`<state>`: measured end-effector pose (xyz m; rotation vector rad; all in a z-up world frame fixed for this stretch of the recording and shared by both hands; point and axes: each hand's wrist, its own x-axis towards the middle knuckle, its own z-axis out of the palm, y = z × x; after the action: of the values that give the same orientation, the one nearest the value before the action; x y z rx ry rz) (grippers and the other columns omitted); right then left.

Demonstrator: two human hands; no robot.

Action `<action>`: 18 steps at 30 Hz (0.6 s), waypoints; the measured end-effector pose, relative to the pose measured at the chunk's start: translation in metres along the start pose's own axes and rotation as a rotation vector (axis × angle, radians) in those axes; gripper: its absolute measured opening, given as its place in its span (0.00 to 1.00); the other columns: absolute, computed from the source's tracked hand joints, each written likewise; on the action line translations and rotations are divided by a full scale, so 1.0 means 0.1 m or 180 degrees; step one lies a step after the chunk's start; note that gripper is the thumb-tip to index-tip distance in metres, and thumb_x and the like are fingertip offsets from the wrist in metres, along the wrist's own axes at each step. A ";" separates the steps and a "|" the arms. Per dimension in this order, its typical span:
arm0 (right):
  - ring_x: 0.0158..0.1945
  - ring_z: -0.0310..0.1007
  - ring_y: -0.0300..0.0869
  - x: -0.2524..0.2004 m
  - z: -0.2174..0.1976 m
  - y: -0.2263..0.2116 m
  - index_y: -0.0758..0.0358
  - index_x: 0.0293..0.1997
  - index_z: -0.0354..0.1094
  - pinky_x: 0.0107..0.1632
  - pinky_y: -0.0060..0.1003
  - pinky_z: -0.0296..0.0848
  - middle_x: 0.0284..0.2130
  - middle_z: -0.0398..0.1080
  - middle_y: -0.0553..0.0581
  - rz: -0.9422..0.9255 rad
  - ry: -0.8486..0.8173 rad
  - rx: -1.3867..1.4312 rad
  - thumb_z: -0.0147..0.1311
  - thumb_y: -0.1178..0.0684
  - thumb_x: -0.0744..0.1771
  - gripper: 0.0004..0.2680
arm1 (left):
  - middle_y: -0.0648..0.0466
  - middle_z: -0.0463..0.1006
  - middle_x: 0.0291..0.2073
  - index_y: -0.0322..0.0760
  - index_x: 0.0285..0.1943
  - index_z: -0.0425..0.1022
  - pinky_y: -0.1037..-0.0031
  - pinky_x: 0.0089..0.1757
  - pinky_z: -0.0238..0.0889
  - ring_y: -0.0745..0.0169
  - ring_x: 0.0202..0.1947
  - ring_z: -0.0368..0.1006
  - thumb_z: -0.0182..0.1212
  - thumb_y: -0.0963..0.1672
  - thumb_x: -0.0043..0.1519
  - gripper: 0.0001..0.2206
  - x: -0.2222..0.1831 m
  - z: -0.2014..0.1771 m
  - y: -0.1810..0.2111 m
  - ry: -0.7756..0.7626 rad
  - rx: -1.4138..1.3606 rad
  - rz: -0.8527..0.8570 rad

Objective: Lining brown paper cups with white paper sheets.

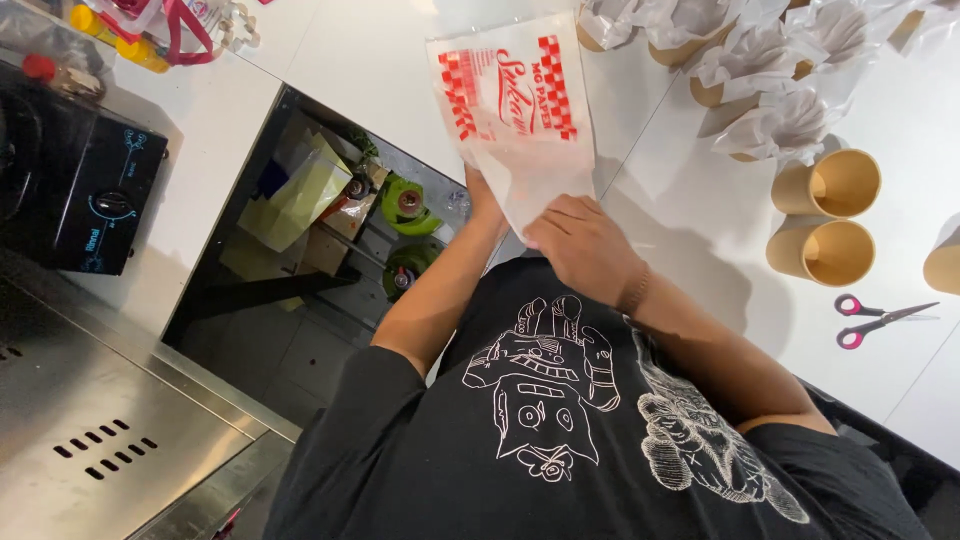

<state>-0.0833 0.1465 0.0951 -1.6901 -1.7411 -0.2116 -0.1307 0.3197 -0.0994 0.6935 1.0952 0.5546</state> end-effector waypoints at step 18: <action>0.50 0.78 0.58 -2.49 -2.28 0.19 0.62 0.42 0.71 0.53 0.52 0.75 0.57 0.75 0.61 0.1875 -0.0007 -0.0351 0.52 0.53 0.72 0.05 | 0.41 0.63 0.69 0.39 0.79 0.52 0.54 0.63 0.61 0.45 0.67 0.63 0.56 0.58 0.66 0.37 -2.21 1.51 -0.38 -0.1764 0.0253 -0.2215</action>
<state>-0.0061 -0.1816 0.1177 -2.1985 -1.1785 -0.0352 -0.0681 0.1030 0.0505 0.4472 0.7606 -0.2718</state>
